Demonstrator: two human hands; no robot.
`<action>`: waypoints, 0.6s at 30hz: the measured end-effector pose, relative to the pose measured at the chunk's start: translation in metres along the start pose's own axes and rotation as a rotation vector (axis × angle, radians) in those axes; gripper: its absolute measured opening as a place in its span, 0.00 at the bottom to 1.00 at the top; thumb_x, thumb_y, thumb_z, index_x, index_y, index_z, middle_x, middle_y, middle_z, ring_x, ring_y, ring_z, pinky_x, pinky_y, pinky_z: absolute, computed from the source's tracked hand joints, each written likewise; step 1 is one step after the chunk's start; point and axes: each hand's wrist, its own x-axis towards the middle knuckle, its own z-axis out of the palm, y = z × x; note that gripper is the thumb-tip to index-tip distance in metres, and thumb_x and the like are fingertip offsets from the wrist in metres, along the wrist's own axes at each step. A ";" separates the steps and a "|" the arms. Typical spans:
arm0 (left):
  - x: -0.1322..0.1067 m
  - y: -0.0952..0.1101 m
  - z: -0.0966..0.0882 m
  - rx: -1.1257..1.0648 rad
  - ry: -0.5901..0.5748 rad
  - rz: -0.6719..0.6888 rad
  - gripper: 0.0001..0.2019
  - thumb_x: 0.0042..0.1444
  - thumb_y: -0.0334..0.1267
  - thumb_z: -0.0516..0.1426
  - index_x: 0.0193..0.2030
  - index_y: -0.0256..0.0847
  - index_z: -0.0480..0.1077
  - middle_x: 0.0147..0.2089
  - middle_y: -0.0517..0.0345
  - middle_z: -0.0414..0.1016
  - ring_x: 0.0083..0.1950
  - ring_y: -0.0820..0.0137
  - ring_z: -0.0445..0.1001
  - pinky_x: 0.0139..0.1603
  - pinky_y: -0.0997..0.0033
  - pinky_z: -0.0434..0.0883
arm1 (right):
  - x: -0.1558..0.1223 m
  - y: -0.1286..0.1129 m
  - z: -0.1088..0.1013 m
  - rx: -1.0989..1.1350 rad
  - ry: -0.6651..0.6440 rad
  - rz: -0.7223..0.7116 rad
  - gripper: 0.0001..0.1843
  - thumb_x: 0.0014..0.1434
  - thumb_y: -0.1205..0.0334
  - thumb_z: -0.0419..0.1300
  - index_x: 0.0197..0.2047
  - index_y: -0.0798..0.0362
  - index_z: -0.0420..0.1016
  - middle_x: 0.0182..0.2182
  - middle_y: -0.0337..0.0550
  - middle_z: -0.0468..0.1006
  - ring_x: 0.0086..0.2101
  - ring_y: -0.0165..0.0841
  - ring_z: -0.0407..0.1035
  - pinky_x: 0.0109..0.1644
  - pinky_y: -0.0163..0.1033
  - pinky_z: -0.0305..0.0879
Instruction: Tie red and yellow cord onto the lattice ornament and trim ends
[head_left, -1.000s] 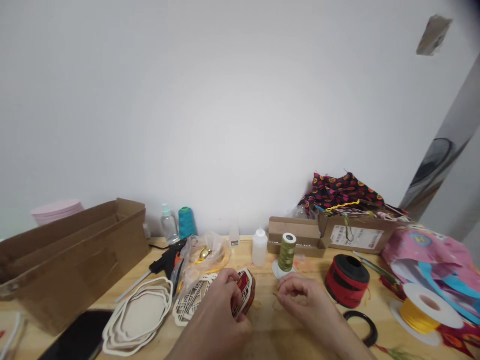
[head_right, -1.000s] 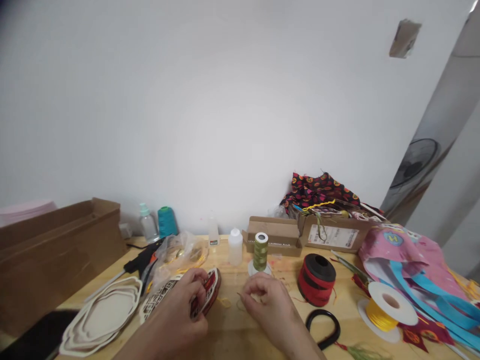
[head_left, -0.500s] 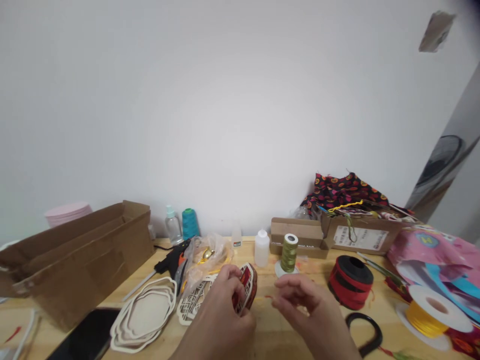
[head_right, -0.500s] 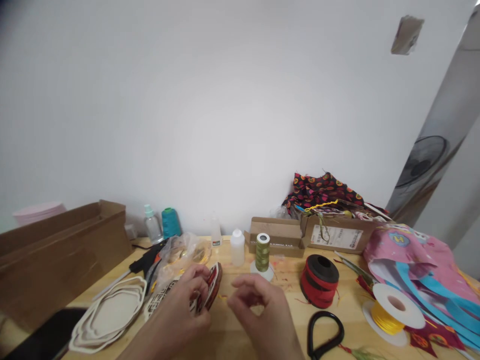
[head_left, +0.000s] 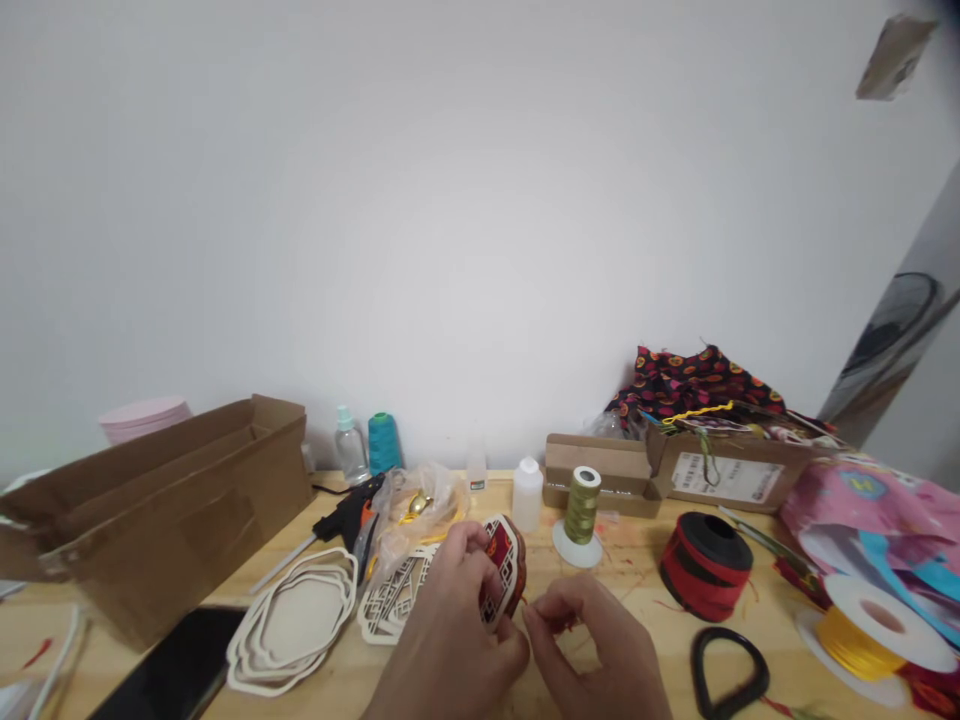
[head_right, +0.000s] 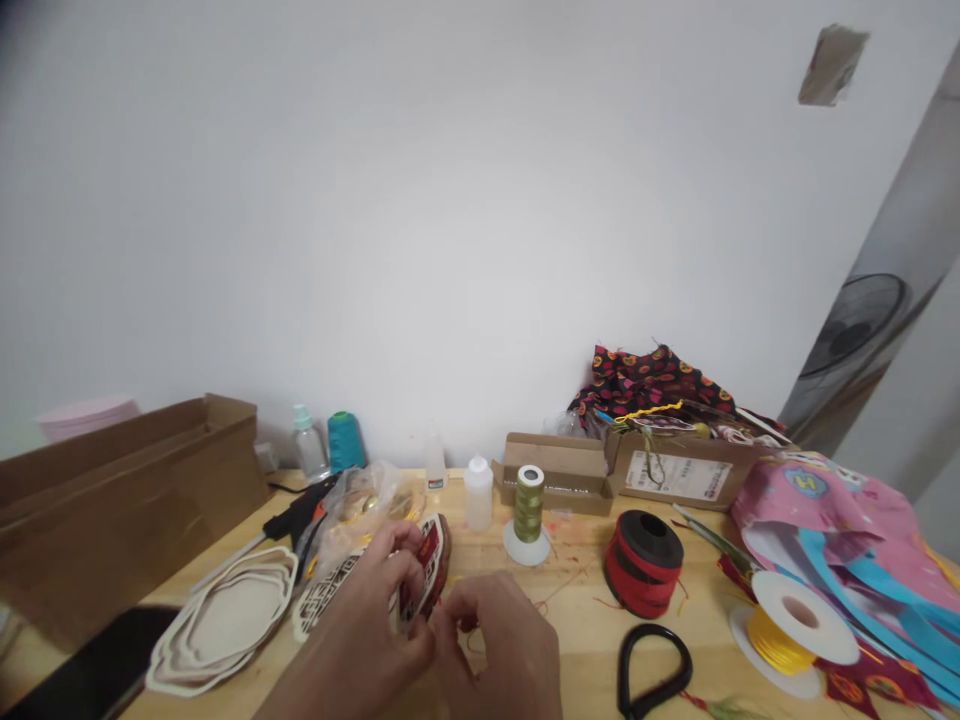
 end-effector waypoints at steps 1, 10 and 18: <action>0.000 0.000 0.000 0.005 0.007 0.003 0.11 0.36 0.24 0.51 0.20 0.44 0.52 0.36 0.56 0.60 0.38 0.66 0.63 0.38 0.68 0.63 | 0.000 0.000 0.000 0.009 0.007 0.012 0.07 0.47 0.69 0.57 0.22 0.49 0.66 0.17 0.35 0.71 0.19 0.29 0.66 0.23 0.31 0.62; -0.001 0.000 0.000 0.010 0.003 0.003 0.12 0.36 0.24 0.51 0.21 0.44 0.51 0.37 0.56 0.59 0.39 0.66 0.63 0.38 0.68 0.62 | -0.004 0.006 0.001 -0.092 -0.071 -0.039 0.06 0.48 0.68 0.58 0.23 0.48 0.68 0.18 0.36 0.74 0.21 0.30 0.68 0.23 0.32 0.61; -0.002 -0.001 -0.002 0.043 0.007 -0.015 0.12 0.35 0.24 0.50 0.21 0.44 0.50 0.37 0.56 0.59 0.38 0.66 0.63 0.36 0.68 0.62 | -0.004 0.005 0.004 -0.100 -0.076 -0.033 0.06 0.48 0.67 0.57 0.22 0.49 0.68 0.17 0.35 0.72 0.19 0.29 0.66 0.22 0.30 0.61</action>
